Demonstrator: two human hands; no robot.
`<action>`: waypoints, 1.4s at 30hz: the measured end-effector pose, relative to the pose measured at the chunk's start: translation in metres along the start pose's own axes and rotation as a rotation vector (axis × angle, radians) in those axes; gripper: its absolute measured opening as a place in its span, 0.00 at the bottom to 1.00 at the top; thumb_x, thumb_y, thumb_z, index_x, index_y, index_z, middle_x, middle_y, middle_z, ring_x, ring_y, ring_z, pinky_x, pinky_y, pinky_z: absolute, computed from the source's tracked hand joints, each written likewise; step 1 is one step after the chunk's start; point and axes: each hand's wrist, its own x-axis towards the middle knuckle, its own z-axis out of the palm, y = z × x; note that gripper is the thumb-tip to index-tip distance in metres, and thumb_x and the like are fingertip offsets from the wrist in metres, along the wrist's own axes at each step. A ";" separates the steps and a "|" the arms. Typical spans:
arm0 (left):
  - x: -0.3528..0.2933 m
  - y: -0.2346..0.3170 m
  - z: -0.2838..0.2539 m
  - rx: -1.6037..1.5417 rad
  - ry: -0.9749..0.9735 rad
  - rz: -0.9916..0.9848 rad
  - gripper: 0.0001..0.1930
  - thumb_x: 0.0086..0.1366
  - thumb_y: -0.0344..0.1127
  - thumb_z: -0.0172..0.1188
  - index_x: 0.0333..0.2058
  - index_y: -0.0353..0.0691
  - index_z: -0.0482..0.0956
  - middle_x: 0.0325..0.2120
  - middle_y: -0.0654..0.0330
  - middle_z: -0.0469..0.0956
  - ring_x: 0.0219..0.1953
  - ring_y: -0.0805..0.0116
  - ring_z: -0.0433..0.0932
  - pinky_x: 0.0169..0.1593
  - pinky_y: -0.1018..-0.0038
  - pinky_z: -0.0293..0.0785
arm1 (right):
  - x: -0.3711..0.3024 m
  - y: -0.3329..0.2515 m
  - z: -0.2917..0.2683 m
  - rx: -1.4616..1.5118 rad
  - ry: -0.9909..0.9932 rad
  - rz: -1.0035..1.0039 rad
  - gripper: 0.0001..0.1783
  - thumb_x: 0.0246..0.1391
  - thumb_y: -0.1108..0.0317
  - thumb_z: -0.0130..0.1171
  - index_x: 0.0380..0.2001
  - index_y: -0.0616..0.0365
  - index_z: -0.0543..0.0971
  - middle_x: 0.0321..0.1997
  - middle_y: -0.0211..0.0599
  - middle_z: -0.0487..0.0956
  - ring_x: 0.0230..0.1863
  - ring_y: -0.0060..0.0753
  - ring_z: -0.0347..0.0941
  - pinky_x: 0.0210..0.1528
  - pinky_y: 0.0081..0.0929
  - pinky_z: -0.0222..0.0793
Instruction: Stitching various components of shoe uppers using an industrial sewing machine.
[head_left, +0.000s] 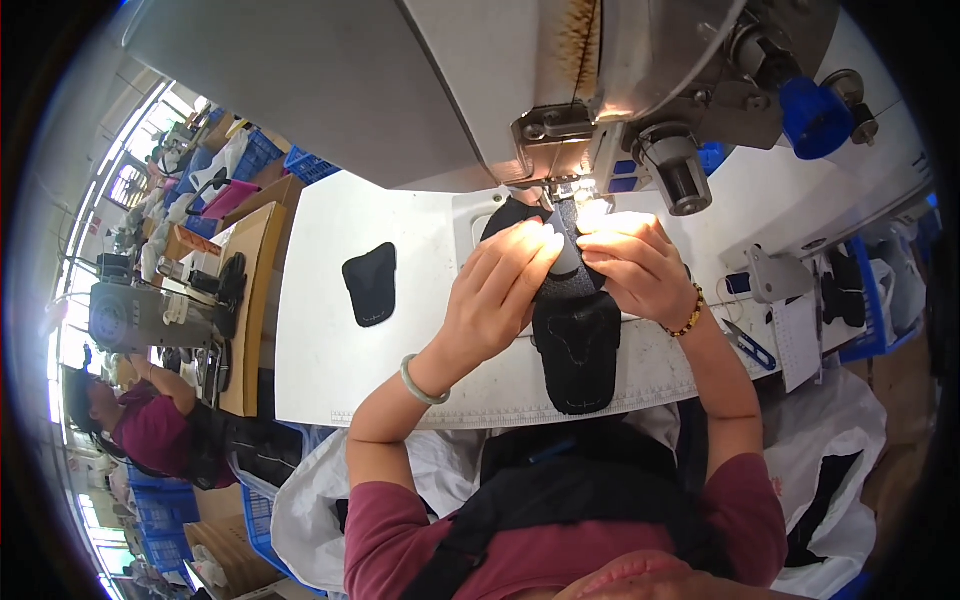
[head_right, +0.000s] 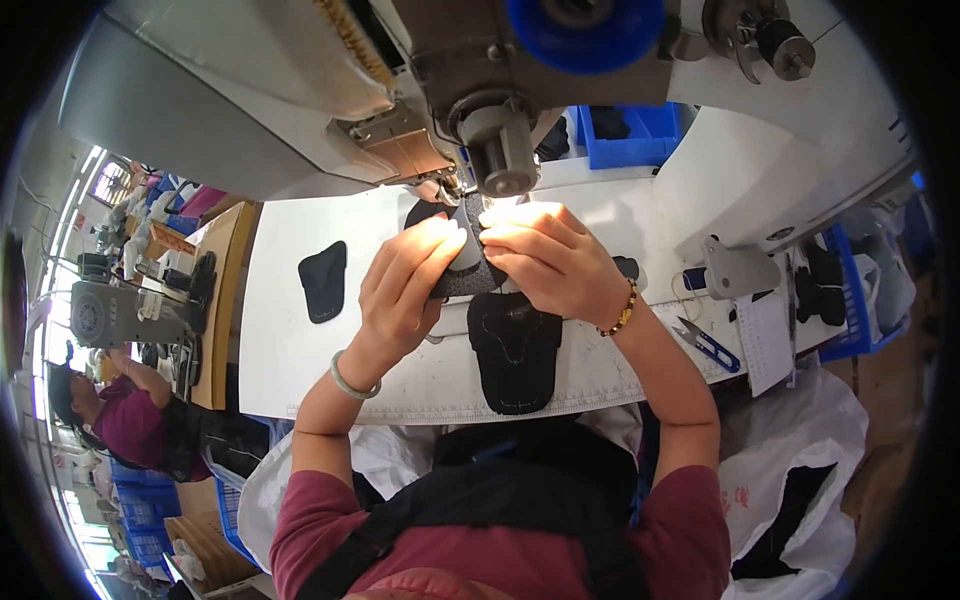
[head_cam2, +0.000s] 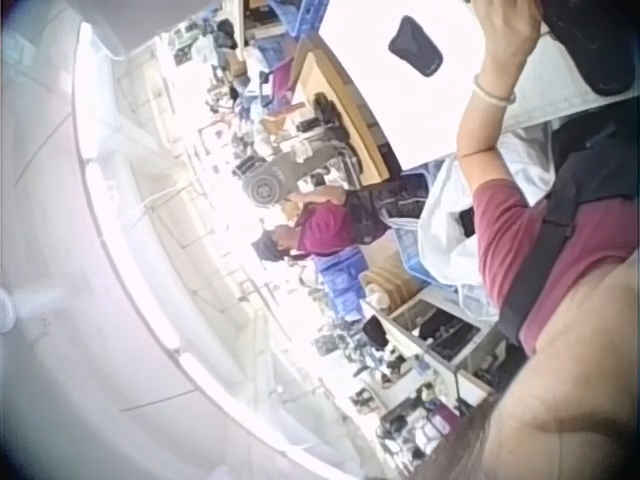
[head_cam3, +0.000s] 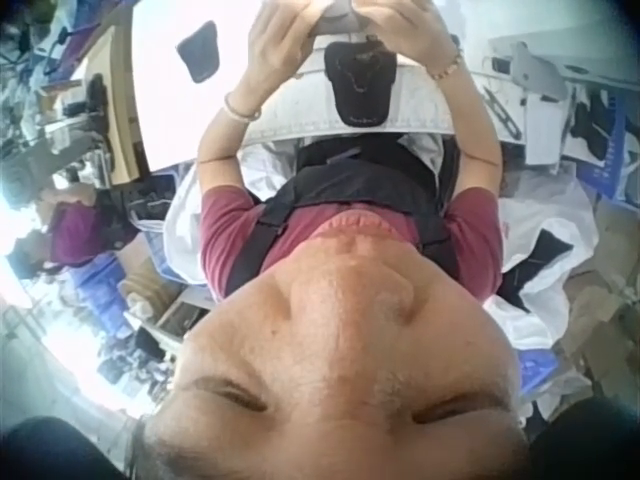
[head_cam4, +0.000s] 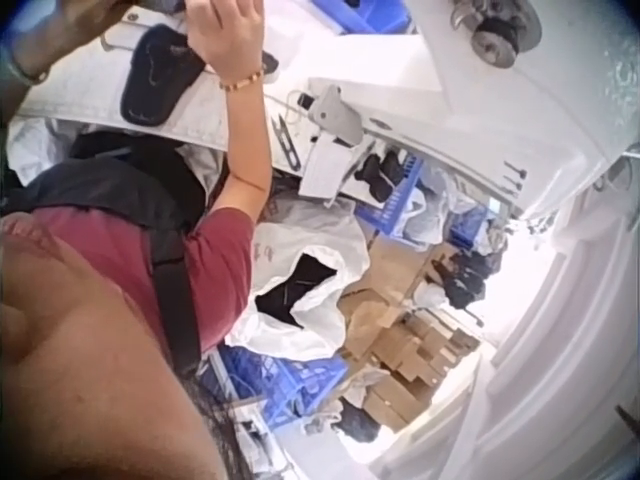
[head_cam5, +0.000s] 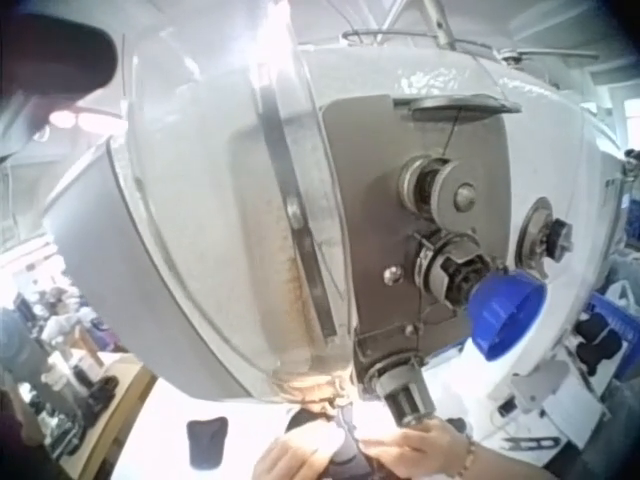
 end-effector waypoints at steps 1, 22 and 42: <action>0.000 -0.001 0.000 0.006 0.015 0.021 0.18 0.48 0.24 0.56 0.41 0.28 0.74 0.40 0.49 0.73 0.45 0.53 0.75 0.48 0.64 0.73 | 0.000 0.000 0.000 0.000 0.003 0.000 0.12 0.40 0.75 0.61 0.33 0.56 0.75 0.43 0.30 0.75 0.40 0.29 0.72 0.43 0.26 0.66; 0.005 -0.012 0.009 0.104 0.078 0.053 0.16 0.47 0.22 0.57 0.38 0.31 0.76 0.36 0.54 0.75 0.41 0.58 0.77 0.42 0.70 0.77 | 0.010 0.000 -0.008 -0.020 -0.063 0.025 0.12 0.42 0.75 0.59 0.35 0.59 0.77 0.41 0.32 0.77 0.42 0.29 0.74 0.45 0.27 0.66; 0.003 -0.040 0.021 -0.024 0.157 0.049 0.20 0.45 0.18 0.60 0.41 0.34 0.73 0.41 0.52 0.75 0.42 0.54 0.77 0.43 0.69 0.77 | 0.013 -0.004 0.006 -0.169 -0.033 0.112 0.15 0.43 0.73 0.61 0.39 0.56 0.76 0.39 0.28 0.76 0.38 0.27 0.71 0.46 0.31 0.65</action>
